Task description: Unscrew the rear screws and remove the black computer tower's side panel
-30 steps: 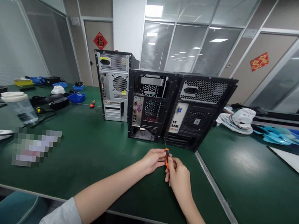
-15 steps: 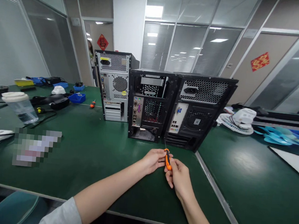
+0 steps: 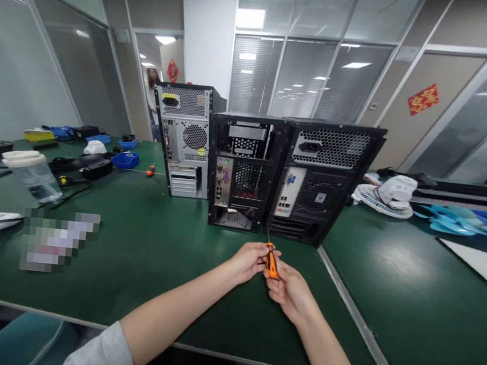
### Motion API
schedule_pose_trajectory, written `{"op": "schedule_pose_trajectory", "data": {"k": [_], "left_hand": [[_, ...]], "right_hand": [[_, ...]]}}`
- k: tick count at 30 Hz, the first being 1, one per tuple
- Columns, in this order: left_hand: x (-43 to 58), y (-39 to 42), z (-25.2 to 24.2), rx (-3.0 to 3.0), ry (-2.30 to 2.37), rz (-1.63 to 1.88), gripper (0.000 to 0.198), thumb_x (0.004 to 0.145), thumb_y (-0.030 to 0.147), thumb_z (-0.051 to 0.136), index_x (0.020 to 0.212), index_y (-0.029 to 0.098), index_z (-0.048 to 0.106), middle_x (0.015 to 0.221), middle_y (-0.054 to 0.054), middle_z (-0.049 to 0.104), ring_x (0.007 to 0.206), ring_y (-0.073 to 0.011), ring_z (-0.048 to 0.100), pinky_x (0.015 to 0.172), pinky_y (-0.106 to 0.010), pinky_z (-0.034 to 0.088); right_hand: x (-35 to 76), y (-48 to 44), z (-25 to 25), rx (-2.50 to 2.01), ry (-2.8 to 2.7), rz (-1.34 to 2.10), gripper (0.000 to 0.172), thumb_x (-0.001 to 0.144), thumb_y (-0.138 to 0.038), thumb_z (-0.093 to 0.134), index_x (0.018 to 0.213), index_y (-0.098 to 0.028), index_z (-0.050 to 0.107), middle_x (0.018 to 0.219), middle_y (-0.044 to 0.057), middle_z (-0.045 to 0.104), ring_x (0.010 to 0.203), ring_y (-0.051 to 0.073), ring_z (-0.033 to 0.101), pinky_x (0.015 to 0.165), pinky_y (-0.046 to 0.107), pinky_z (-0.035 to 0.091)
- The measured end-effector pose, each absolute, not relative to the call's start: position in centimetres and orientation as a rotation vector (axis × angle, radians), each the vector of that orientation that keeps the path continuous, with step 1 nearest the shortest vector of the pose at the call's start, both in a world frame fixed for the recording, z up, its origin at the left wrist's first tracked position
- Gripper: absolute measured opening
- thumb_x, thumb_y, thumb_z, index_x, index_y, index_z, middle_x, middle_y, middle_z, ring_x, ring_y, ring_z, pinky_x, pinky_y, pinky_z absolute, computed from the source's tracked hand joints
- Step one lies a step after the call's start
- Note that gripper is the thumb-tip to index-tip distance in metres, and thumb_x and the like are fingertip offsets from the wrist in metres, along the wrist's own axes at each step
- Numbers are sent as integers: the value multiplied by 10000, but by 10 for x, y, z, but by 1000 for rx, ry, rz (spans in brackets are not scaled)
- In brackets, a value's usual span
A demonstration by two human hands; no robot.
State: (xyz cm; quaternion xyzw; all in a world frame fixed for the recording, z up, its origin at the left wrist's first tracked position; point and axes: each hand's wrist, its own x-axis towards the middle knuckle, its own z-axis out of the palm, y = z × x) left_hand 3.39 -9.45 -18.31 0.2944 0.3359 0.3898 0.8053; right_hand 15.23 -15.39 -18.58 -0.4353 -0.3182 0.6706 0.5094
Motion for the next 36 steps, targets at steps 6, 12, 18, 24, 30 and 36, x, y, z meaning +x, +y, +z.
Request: {"op": "schedule_pose_trajectory", "data": {"k": [6,12,18,24,30,36], "left_hand": [[33,-95,-179,647,739,838,229,892,15,412,824,90,618,980,-150,724,672,-96,618,725,-242,491],[33,-94,-182,647,732,844,166,874,39,468,858,89,626,990,-159,718,720,-117,643,755,-258,492],[33,-94,-183,635,713,846,169,871,31,461,850,94,616,960,-153,718,711,-121,646,769,-270,493],[32,-96,-178,631,721,847,182,884,31,450,859,103,616,888,-116,721,699,-108,640,758,-258,507],[33,-97,-175,669,738,857,194,906,47,453,835,98,626,863,-92,721,549,-53,547,661,-206,474],[33,-95,-177,650,722,880,158,904,75,483,855,91,632,885,-118,718,648,-97,632,696,-228,482]], "right_hand": [[157,-152,-191,-955,-653,1757,128,770,-168,625,893,-176,592,680,17,546,448,49,353,322,121,243],[161,-150,-197,-868,-633,1860,148,814,-132,568,945,-200,572,693,3,523,454,55,349,324,113,250],[160,-150,-195,-874,-598,1880,157,832,-114,544,950,-216,555,668,-21,489,439,48,331,326,103,251],[157,-151,-191,-897,-550,1869,151,823,-97,544,923,-211,537,650,-32,482,421,35,318,324,95,224],[151,-155,-183,-1025,-609,1761,97,805,-159,567,878,-199,517,608,-31,512,392,33,313,325,118,175],[143,-156,-177,-1319,-841,1521,213,792,-379,569,883,-213,471,516,-64,464,350,58,301,340,162,167]]}}
